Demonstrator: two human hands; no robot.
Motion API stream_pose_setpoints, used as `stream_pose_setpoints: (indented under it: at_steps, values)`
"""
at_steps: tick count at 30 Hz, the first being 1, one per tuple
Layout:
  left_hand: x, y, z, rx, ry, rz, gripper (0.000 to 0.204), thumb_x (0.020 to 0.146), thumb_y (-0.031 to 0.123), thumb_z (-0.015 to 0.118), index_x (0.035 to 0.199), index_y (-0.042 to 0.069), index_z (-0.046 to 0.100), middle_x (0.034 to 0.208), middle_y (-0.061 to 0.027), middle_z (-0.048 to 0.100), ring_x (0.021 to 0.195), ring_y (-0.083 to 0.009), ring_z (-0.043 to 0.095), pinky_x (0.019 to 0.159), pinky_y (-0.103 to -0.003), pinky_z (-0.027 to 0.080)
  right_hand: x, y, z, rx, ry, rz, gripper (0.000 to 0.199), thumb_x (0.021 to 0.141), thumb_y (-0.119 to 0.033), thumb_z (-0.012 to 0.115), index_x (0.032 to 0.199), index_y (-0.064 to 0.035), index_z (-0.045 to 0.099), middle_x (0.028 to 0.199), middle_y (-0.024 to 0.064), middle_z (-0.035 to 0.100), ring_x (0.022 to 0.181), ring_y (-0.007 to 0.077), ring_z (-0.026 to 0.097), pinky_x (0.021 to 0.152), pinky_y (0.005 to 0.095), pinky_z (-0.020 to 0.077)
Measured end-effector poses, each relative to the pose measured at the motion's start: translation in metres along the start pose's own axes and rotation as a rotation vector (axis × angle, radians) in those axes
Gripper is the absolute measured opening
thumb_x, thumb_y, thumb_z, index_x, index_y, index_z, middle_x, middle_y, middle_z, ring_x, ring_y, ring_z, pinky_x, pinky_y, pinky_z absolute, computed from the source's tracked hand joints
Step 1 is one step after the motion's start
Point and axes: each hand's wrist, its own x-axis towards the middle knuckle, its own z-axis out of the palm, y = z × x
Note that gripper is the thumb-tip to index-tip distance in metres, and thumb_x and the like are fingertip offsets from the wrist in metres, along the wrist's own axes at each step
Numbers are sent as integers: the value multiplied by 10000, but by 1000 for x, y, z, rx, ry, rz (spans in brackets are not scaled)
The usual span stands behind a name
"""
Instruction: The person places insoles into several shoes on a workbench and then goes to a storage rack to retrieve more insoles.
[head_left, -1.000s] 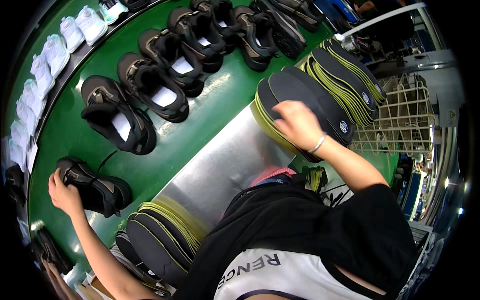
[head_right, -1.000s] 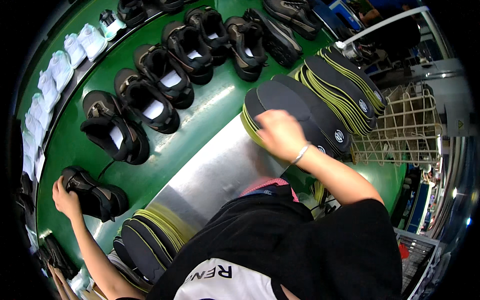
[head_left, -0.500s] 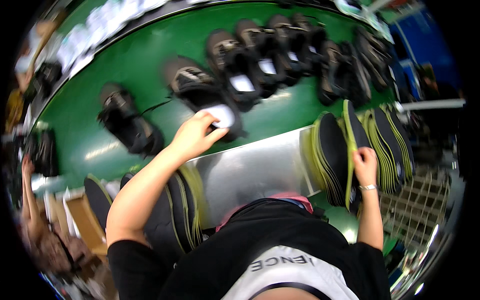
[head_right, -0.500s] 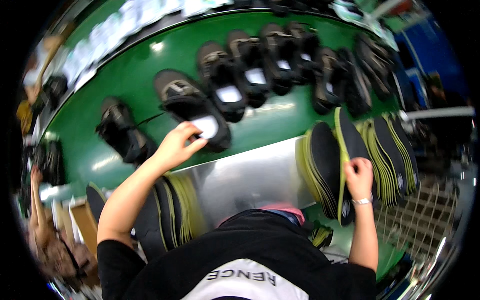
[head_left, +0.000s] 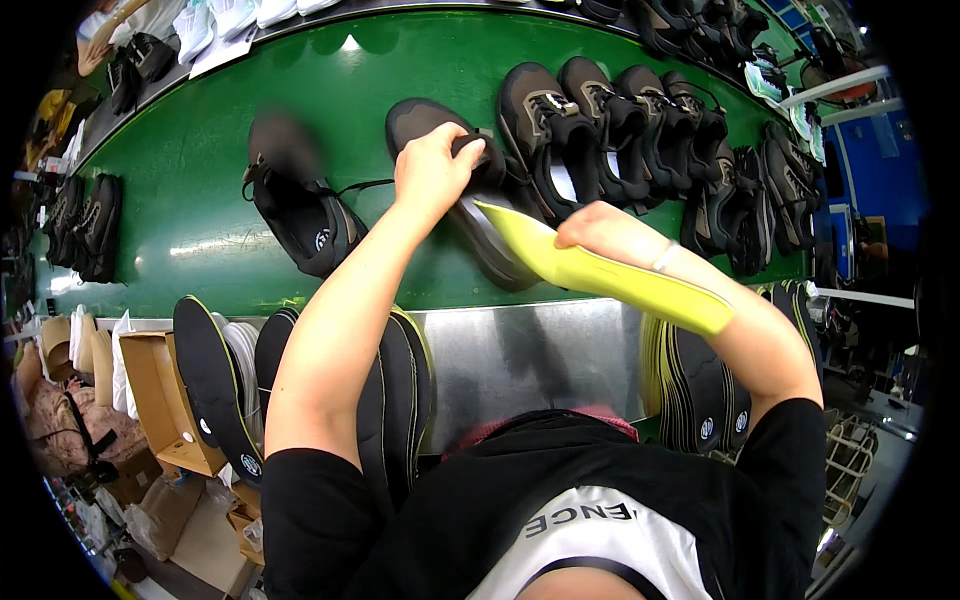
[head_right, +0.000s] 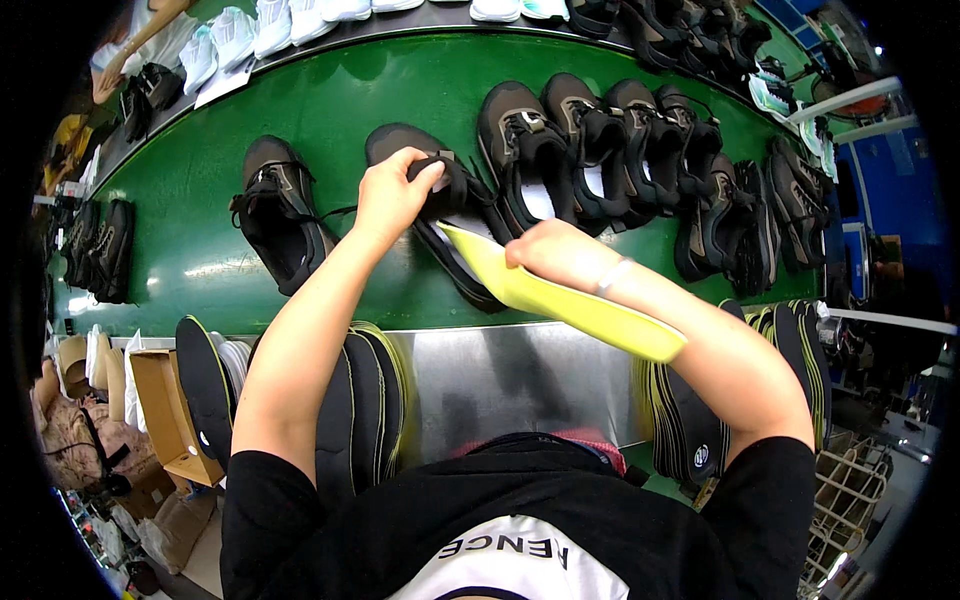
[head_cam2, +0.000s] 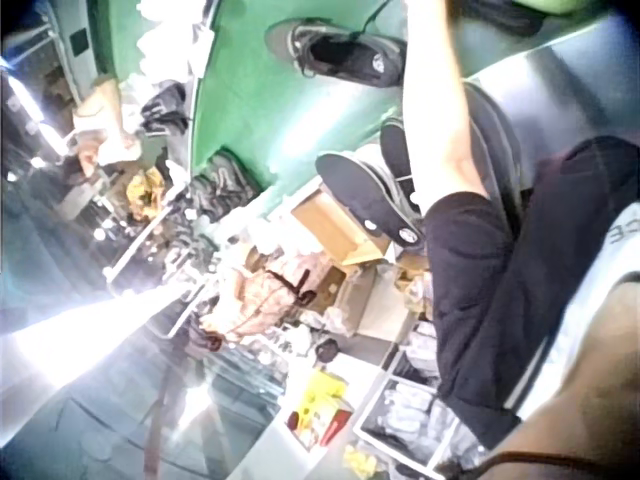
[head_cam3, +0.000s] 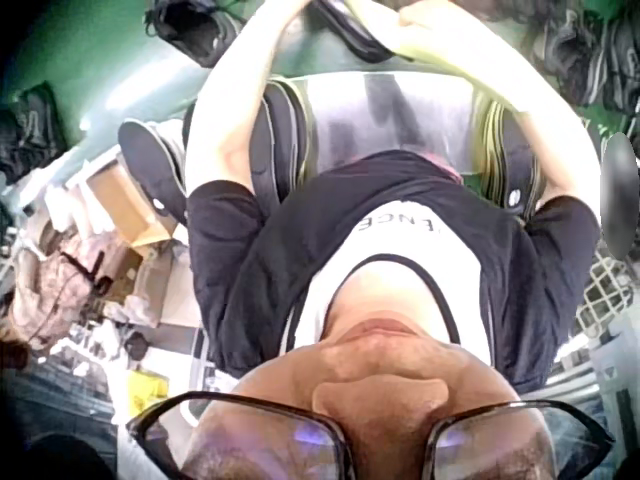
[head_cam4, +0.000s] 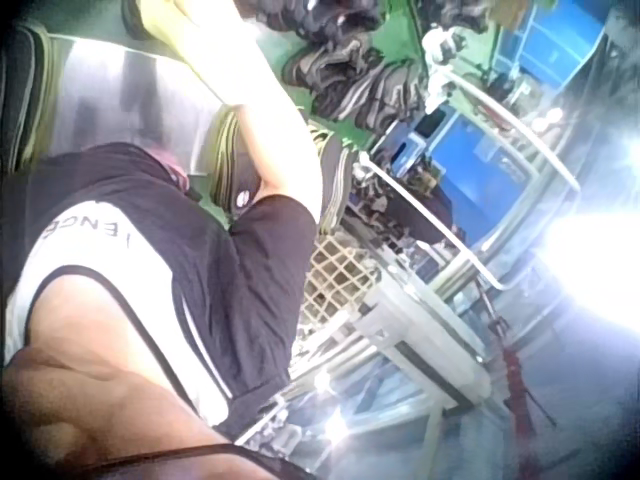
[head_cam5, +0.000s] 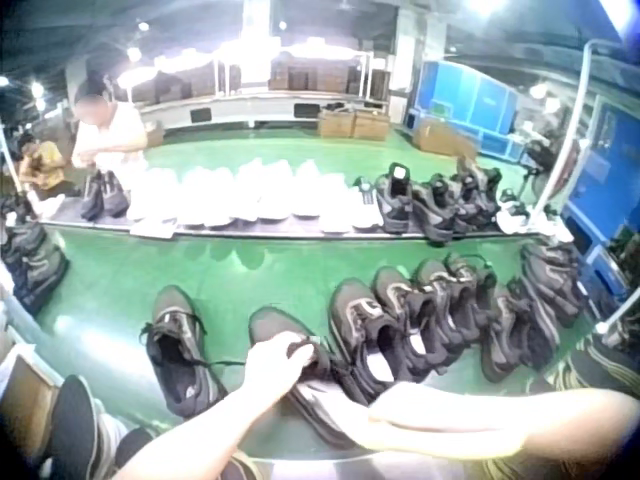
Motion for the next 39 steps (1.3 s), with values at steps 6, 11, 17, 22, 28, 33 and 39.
stream_pose_setpoints:
  at_steps: [6,11,17,22,28,33,39]
  values:
    - [-1,-17,3,-184,-3,-158,296,724,275,600,841,3,609,772,-141,618,729,-231,590,686,-305,437,73,-5,67,-1026,334,-308,238,703,-196,549,826,-18,647,926,173,517,815,291,561,697,362,484]
    - [-2,-21,0,-207,8,-226,291,722,277,599,843,12,607,766,-152,614,736,-250,592,689,-318,438,64,4,83,-990,402,-405,303,775,-268,511,870,8,592,1108,227,458,920,322,502,773,432,428]
    - [-6,-9,-11,-68,-8,-161,260,747,231,558,920,36,576,820,-166,608,788,-317,579,709,-366,443,-12,-14,58,-1070,129,-62,713,607,-481,642,1054,29,422,1124,240,415,954,324,509,772,488,399]
    - [-12,23,-14,522,-303,487,298,719,119,563,1013,128,521,980,-98,550,923,-256,531,705,-389,465,-8,-20,39,-1036,140,-152,357,668,-361,516,698,-29,644,759,177,585,697,285,594,623,378,483]
    - [-1,-20,2,-262,-136,-100,200,704,110,620,888,32,618,805,-87,629,723,-220,595,676,-285,461,7,-21,40,-1001,153,-223,286,679,-277,514,724,-28,647,792,178,595,708,290,603,633,377,484]
    - [5,-32,4,-680,-255,-306,238,732,86,618,937,-29,587,844,-74,614,752,-131,567,688,-249,452,42,-21,52,-1067,176,-282,232,686,-195,511,734,-11,644,800,196,594,720,300,607,637,371,487]
    - [0,-35,4,-736,-297,-340,234,739,78,609,944,-31,582,852,-68,610,760,-123,562,700,-247,451,85,-11,80,-1266,135,-284,199,728,-109,506,838,-23,648,913,183,576,780,255,606,637,333,501]
